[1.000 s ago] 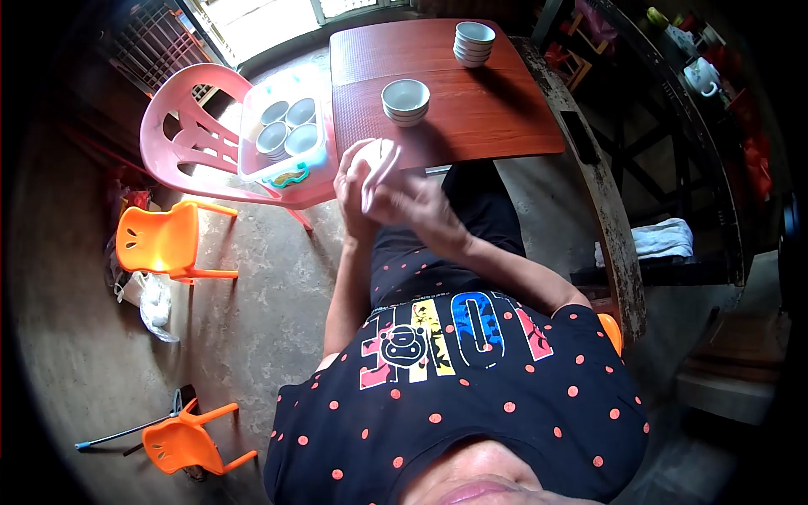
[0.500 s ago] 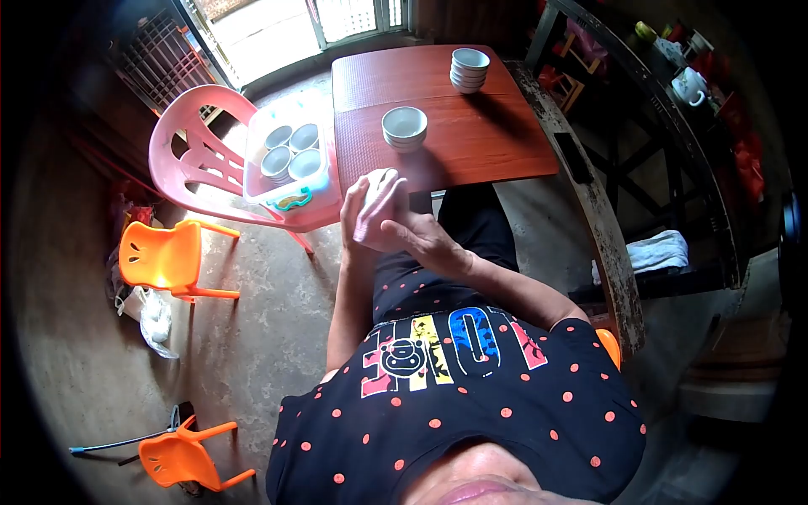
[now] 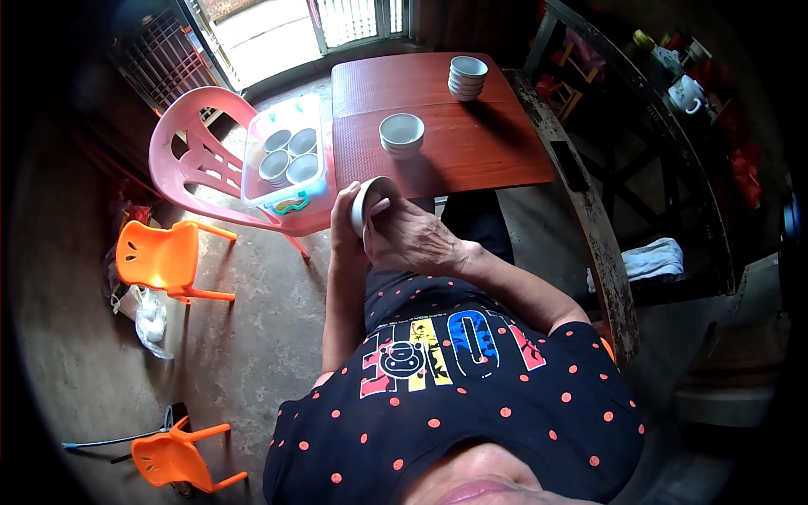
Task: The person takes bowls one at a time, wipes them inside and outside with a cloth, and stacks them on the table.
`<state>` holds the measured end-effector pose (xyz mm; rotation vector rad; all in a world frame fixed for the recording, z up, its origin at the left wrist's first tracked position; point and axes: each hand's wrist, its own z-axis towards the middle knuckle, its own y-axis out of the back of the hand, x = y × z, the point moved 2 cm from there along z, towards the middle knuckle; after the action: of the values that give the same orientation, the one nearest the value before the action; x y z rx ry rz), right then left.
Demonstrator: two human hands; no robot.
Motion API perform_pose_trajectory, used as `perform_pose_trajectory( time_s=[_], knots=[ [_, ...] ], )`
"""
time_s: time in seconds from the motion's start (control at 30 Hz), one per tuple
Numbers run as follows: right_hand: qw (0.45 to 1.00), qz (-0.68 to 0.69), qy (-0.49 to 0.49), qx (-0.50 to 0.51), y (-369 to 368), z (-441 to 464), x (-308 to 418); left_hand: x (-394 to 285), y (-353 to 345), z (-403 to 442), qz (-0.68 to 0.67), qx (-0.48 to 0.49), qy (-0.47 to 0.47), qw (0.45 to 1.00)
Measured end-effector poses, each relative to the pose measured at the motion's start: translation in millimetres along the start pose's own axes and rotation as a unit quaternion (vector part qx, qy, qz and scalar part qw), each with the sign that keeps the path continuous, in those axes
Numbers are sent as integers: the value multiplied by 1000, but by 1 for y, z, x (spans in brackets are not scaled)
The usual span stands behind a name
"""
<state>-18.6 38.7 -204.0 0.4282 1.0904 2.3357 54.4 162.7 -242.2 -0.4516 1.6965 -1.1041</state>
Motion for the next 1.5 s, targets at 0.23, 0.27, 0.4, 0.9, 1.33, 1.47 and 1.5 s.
perform_pose_trajectory(
  time_s=[0.23, 0.27, 0.4, 0.9, 1.33, 1.47, 1.5],
  knots=[
    [834, 418, -317, -169, 15, 5, -5, 6, -25, -14, 372, -42, -277, 885],
    [817, 424, -321, -223, 19, 12, -7, 9, -17, -10, 434, -45, -349, 829],
    [828, 348, -424, -117, -3, 14, 11, 11, 8, -3, 419, -14, -382, 824],
    [765, 500, -377, -154, 10, -6, -24, 18, -21, -7, 433, 47, -324, 840],
    [807, 426, -396, -96, -6, -21, 11, 32, -16, -2, -29, 89, -44, 995],
    [761, 492, -400, -138, 0, -5, 15, 28, -9, -6, 38, 143, -110, 983],
    [879, 360, -293, -111, -6, -9, 14, 25, -6, -5, -66, 173, -45, 982]
  ],
)
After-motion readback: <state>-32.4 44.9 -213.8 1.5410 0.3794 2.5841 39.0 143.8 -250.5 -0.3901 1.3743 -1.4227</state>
